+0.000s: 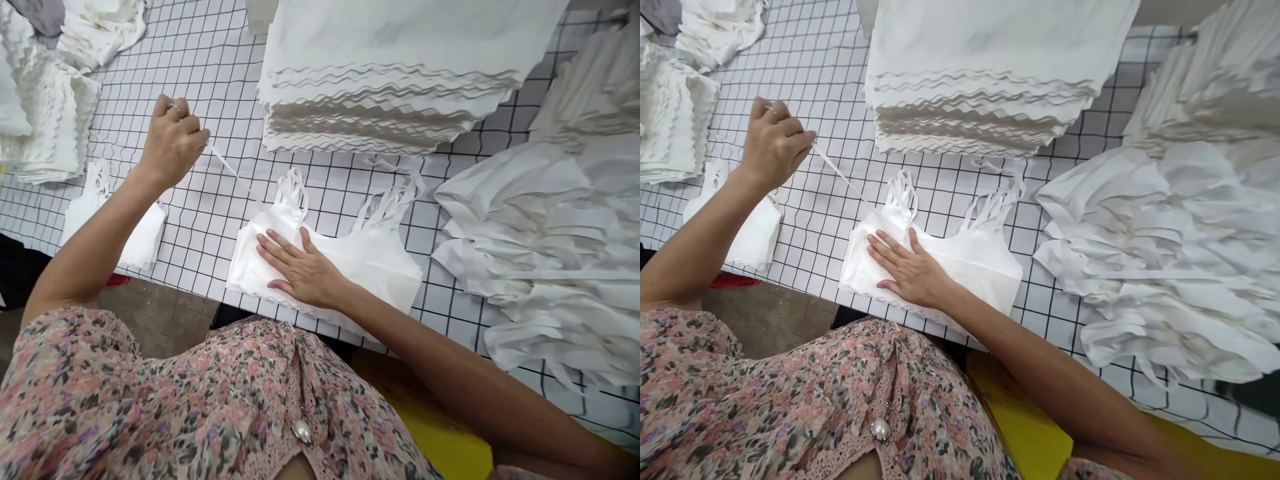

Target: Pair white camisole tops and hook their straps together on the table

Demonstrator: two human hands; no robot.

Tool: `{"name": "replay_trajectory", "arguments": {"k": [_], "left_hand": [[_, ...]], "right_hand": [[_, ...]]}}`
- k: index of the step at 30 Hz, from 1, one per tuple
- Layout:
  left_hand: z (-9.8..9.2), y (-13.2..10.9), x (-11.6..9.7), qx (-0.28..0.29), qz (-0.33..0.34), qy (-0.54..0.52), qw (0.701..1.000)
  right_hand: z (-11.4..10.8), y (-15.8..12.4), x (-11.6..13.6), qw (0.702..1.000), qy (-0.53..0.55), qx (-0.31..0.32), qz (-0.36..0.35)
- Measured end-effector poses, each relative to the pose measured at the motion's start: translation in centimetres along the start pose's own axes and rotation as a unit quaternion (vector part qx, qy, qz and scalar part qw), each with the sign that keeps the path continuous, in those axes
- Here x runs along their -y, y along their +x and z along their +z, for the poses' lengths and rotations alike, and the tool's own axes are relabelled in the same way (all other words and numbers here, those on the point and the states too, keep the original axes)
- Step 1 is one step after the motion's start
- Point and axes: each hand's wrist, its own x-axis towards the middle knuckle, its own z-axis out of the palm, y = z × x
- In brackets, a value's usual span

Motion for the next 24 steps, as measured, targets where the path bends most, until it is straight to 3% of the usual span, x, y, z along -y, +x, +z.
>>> {"name": "replay_trajectory", "arguments": {"k": [3,7,11,14,17,21,24], "left_hand": [[-3.2,-2.5,1.1,0.079,-0.066,0.016,0.995],[-5.4,-6.1,1.7,0.063,-0.126,0.08,0.987],[-4.7,-9.1,-0.3,0.012,-0.068,0.095,0.993],[-2.8,-10.0,-3.5,-0.024,0.016,0.064,0.998],[-0.8,-9.9,-7.2,-0.037,0.103,0.026,0.994],[0.6,-9.3,-10.7,-0.025,0.16,0.009,0.987],[0.9,-9.4,-11.8,-0.04,0.129,-0.031,0.99]], "right_hand": [[0.0,0.2,-0.2,1.0,0.011,0.0,-0.003],[0.5,0.2,-0.6,1.0,0.019,-0.001,0.002],[0.1,0.2,-0.6,0.999,0.029,-0.023,0.002],[-2.4,1.7,-0.3,0.987,0.1,-0.112,0.051],[-6.6,4.7,0.1,0.939,0.265,-0.192,0.104],[-10.8,8.4,0.0,0.845,0.507,-0.126,0.119],[-11.7,9.0,-0.7,0.809,0.562,-0.097,0.14]]}}
